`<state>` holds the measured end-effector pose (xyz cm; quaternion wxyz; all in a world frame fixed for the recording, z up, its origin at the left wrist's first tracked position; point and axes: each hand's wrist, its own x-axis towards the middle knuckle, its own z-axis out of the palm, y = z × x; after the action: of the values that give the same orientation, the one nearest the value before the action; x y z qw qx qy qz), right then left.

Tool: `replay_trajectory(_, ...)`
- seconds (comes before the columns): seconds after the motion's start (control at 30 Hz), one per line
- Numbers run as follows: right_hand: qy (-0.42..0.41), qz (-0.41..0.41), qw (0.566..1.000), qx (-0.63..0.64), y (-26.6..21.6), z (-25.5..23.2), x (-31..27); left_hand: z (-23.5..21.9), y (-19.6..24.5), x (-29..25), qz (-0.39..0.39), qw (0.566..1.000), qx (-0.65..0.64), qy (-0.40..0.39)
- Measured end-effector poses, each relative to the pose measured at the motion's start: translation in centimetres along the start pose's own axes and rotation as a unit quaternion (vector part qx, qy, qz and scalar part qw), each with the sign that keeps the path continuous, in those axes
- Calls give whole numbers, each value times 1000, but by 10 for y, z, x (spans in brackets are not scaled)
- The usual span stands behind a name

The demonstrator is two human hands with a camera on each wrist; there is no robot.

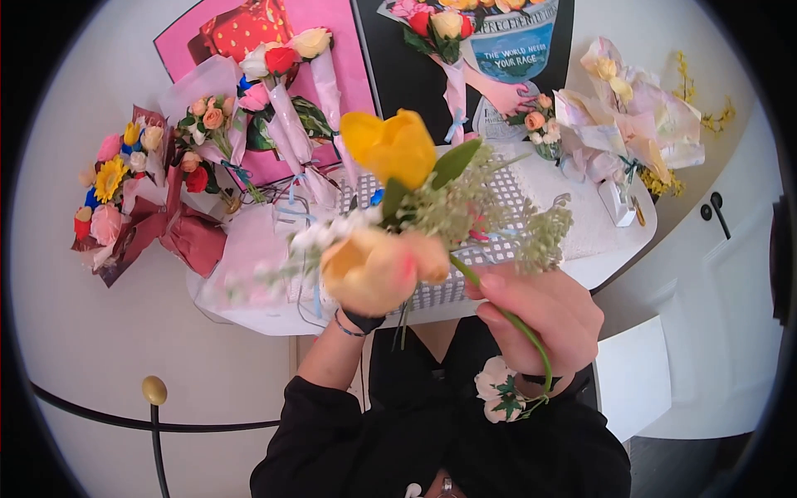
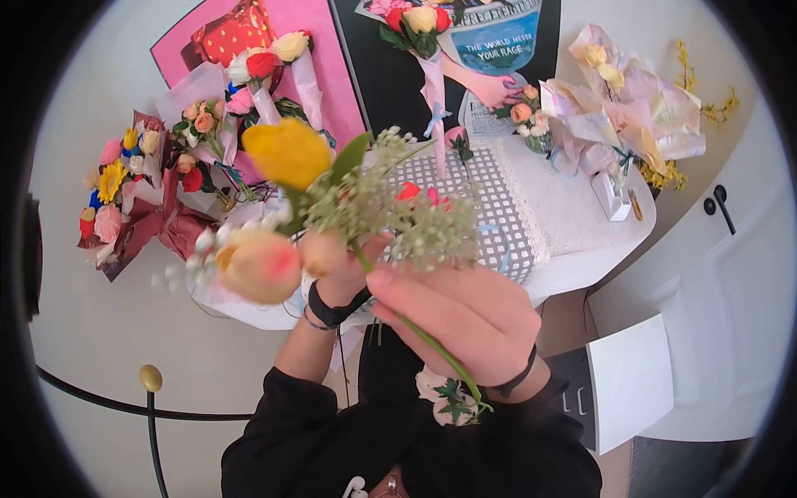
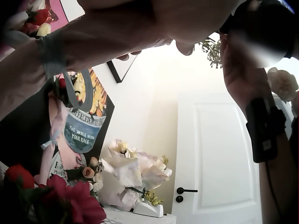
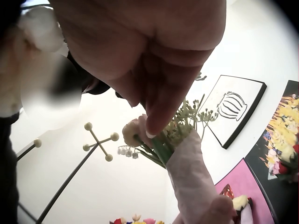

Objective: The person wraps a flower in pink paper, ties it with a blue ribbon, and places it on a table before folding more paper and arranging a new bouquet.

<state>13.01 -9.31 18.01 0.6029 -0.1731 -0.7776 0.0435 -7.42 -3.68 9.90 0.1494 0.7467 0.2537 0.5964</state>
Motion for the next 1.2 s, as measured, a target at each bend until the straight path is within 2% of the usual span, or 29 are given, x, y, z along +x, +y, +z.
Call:
replay_trajectory(0.03,17,-20,1000,8,4,0,-3,-2,-6,-8,-3,1000,-1,-6)
replay_trajectory(0.07,20,-15,1000,9,4,-1,-6,-4,-23,-23,8,992,122,20)
replay_trajectory(0.13,35,-33,999,26,2,-5,-10,-12,-74,-67,33,929,361,72)
replay_trajectory(0.17,36,-30,999,27,3,-5,-11,-24,-117,-102,-107,989,88,49)
replay_trajectory(0.2,66,-54,995,50,4,-4,-14,-26,-112,-104,-109,989,89,46)
replay_trajectory(0.23,96,-77,990,73,5,-3,-16,-27,-105,-102,-215,967,-114,80)
replay_trajectory(0.27,97,-76,990,74,6,-5,-14,-28,-97,-98,-309,892,-311,111)
replay_trajectory(0.3,98,-90,987,84,8,-9,-11,-30,-92,-97,-385,770,-491,136)
replay_trajectory(0.4,116,-119,983,80,13,-9,-8,-45,-127,-132,-432,773,-434,167)
replay_trajectory(0.47,132,-132,980,64,14,-11,-6,-42,-107,-125,-425,775,-438,163)
replay_trajectory(0.53,66,-133,988,31,12,-18,-1,-35,-97,-104,-411,779,-449,152)
replay_trajectory(0.57,65,-133,989,31,12,-18,-1,-38,-85,-103,-403,781,-455,146)
replay_trajectory(0.77,124,-127,984,30,11,-11,-3,-23,-35,-62,-357,790,-486,111)
replay_trajectory(0.83,75,-123,990,2,8,-11,2,-21,-20,-47,-351,790,-491,106)
replay_trajectory(0.87,74,-121,990,2,7,-11,2,-21,-12,-38,-318,927,-194,48)
replay_trajectory(0.9,55,-113,992,-24,6,-11,3,-21,-9,-34,-250,960,125,-16)
replay_trajectory(0.97,37,-103,993,-52,3,-14,4,-19,-12,-32,-252,962,107,-14)
replay_trajectory(1.03,-22,-52,996,-76,-2,-22,6,-17,-15,-33,-254,965,71,-13)
replay_trajectory(1.13,29,-34,995,-94,-1,-16,14,-14,-21,-29,-249,968,18,-5)
replay_trajectory(1.2,31,-29,994,-98,6,-18,20,-13,-24,-26,-244,970,-15,5)
